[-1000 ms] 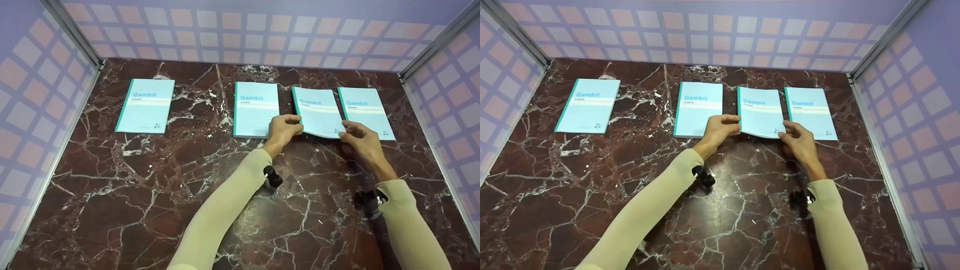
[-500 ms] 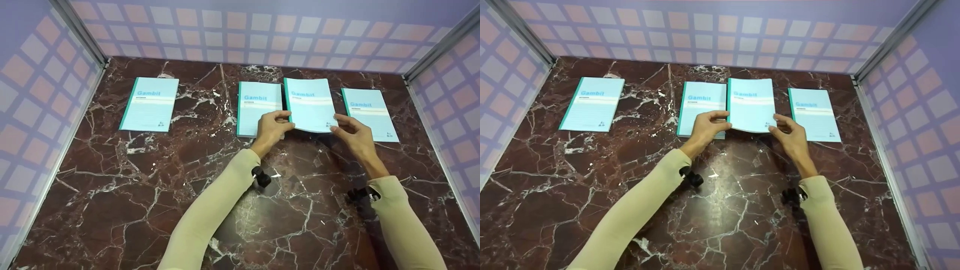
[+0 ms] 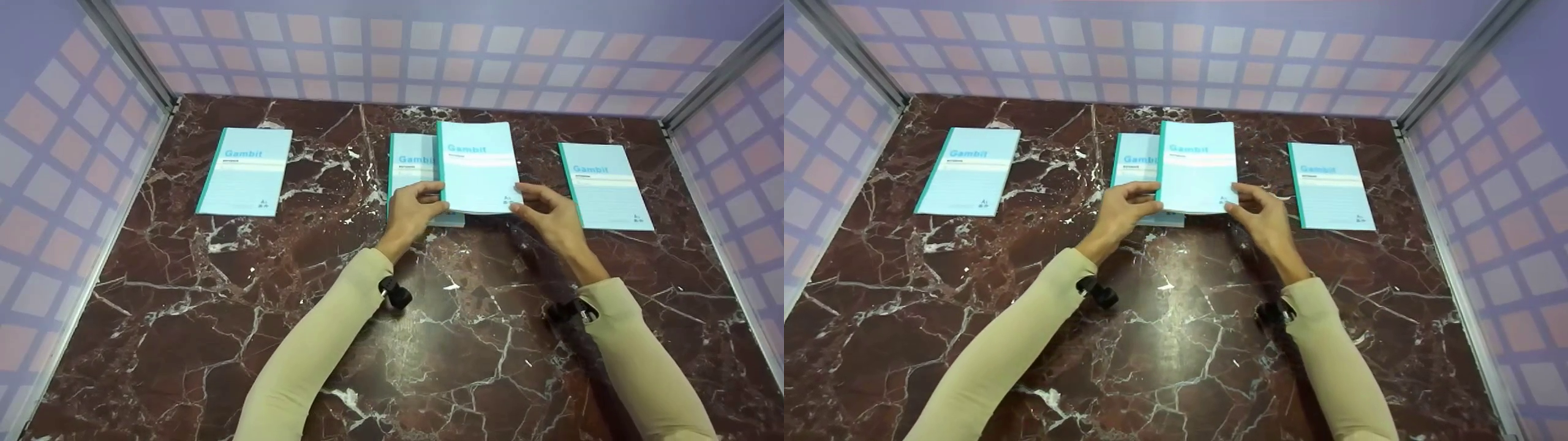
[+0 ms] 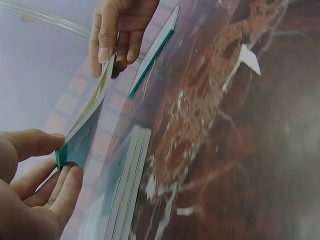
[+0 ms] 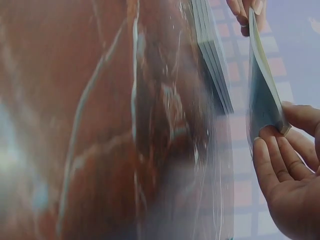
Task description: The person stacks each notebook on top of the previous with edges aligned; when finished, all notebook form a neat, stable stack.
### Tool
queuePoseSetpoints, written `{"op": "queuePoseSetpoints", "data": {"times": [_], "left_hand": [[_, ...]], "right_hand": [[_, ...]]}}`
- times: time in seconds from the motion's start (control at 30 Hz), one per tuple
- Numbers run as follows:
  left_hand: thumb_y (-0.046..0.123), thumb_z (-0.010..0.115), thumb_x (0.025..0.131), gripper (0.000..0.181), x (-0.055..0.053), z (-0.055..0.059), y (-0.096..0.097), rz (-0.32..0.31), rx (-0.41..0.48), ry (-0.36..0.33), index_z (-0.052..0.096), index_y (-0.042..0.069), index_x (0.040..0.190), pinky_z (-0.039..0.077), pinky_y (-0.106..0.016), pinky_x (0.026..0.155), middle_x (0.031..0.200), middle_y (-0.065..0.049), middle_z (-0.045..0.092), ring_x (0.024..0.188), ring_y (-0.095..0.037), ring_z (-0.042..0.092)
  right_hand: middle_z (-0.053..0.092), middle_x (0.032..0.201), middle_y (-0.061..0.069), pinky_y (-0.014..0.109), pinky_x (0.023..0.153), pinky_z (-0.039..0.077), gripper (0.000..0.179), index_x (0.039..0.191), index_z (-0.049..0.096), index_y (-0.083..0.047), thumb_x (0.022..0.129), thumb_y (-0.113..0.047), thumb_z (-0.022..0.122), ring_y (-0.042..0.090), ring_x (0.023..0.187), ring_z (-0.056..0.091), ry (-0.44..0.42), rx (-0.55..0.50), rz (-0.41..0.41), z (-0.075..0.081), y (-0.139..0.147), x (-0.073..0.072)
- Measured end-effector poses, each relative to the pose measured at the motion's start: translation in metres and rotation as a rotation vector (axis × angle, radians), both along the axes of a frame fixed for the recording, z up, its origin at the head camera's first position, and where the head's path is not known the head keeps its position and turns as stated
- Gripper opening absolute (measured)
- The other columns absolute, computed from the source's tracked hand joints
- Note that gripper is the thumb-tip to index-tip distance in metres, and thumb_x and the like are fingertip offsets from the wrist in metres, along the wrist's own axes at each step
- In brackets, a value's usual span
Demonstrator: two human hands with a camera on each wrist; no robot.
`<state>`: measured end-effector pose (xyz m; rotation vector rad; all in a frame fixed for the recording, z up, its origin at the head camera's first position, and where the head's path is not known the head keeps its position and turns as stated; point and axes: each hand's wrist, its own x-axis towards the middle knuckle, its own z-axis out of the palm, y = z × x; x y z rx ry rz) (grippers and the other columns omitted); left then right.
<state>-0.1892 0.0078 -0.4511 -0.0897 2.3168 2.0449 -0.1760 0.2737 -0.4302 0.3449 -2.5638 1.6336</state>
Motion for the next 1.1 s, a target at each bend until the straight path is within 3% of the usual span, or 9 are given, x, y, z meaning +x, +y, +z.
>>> {"op": "queuePoseSetpoints", "data": {"times": [0.4, 0.67, 0.87, 1.1], "left_hand": [[0.001, 0.081, 0.09, 0.033, 0.006, -0.001, -0.027, 0.017, -0.034, 0.009, 0.079, 0.004, 0.123, 0.062, -0.03, 0.084, 0.116, -0.009, 0.077, 0.108, -0.02, 0.072], [0.003, 0.08, 0.093, 0.031, 0.012, -0.005, -0.041, 0.012, -0.044, 0.029, 0.078, 0.006, 0.124, 0.061, -0.032, 0.087, 0.118, -0.007, 0.075, 0.108, -0.019, 0.071], [0.002, 0.08, 0.093, 0.03, 0.013, -0.007, -0.049, 0.035, -0.054, 0.017, 0.08, 0.007, 0.122, 0.061, -0.034, 0.086, 0.117, -0.007, 0.076, 0.107, -0.019, 0.071], [0.002, 0.08, 0.092, 0.03, 0.014, -0.01, -0.057, 0.047, -0.068, 0.006, 0.08, 0.008, 0.121, 0.061, -0.034, 0.085, 0.116, -0.006, 0.076, 0.107, -0.019, 0.071]], "right_hand": [[0.067, 0.128, 0.031, 0.014, 0.081, 0.053, 0.04, 0.135, 0.065, 0.013, 0.097, 0.004, 0.075, 0.013, 0.1, 0.067, -0.022, 0.017, 0.032, -0.004, -0.025, -0.001], [0.069, 0.131, 0.023, 0.016, 0.084, 0.054, 0.043, 0.137, 0.068, 0.005, 0.096, -0.004, 0.079, 0.018, 0.104, 0.068, -0.06, 0.027, 0.018, -0.035, -0.025, -0.021], [0.071, 0.131, 0.015, 0.023, 0.091, 0.053, 0.042, 0.135, 0.072, -0.002, 0.095, -0.013, 0.083, 0.023, 0.111, 0.068, -0.084, 0.043, 0.033, -0.039, -0.032, -0.024], [0.071, 0.13, 0.016, 0.025, 0.092, 0.053, 0.04, 0.133, 0.073, -0.001, 0.095, -0.012, 0.082, 0.027, 0.113, 0.068, -0.087, 0.06, 0.048, -0.041, -0.04, -0.025]]}}
